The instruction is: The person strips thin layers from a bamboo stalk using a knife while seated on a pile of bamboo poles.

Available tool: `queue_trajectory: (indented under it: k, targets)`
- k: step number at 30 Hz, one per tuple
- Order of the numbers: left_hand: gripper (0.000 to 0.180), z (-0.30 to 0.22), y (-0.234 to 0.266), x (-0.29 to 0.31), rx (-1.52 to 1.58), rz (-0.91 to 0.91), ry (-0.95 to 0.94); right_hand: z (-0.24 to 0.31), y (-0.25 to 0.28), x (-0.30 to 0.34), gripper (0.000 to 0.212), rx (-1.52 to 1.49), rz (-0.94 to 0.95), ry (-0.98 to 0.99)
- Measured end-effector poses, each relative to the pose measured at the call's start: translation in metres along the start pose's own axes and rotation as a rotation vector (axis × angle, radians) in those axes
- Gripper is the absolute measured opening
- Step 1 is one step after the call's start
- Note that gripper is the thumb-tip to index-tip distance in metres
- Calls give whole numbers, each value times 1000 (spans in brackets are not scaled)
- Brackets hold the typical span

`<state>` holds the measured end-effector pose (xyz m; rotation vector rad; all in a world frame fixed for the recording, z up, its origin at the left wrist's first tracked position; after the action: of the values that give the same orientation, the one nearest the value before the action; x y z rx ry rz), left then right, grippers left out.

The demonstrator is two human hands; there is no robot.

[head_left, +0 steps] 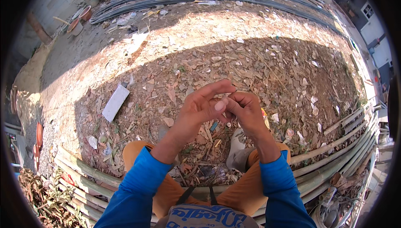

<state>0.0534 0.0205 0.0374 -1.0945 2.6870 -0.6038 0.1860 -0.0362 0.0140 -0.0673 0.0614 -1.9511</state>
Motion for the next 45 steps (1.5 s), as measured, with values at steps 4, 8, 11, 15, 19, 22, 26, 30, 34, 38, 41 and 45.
queue_trajectory:
  k: [4, 8, 11, 15, 19, 22, 26, 30, 34, 38, 41, 45]
  targets:
    - [72, 1, 0, -1, -7, 9, -2, -1, 2, -1, 35, 41, -5, 41]
    - [69, 5, 0, 1, 10, -47, -10, -8, -2, 0, 31, 45, -36, -123]
    - [68, -3, 4, 2, -60, -164, -117, -11, -5, 1, 29, 115, -36, -158]
    - [70, -10, 5, 3, -54, -180, -246, -16, -6, -1, 34, 185, -5, -38]
    - [73, -9, 4, 4, -92, -151, -246, -20, -7, -1, 34, 198, 40, -70]
    - [74, -9, 2, 4, -191, -88, -249, -16, -9, 0, 34, 233, 79, -92]
    - [75, -7, -6, 8, -325, -27, -309, -11, -12, 3, 31, 163, 84, -172]
    - [75, -10, -12, 10, -386, 3, -358, -14, -10, 3, 29, 52, 90, -155]
    - [76, -9, -6, 9, -395, 15, -332, -11, -14, 7, 43, -35, -23, -306]
    - [80, -14, -6, 8, -311, -45, -358, -17, -9, 8, 51, -76, 63, -351]
    - [80, -19, -9, 9, -293, -38, -374, -18, -11, 8, 54, -87, 88, -367]
    - [79, -15, -8, 8, -251, -70, -339, -21, -11, 6, 48, -56, 20, -281]
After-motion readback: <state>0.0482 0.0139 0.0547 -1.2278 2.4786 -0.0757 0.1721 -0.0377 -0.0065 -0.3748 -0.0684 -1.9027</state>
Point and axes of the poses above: each hand's wrist, its own x-axis away from the middle knuckle, its own y-axis out of the back of the hand, z = x × y, the point moved 6 cm from there along -x, towards the middle knuckle, and after that the axes turned 9 degrees about -z, right-handed, at the moved point
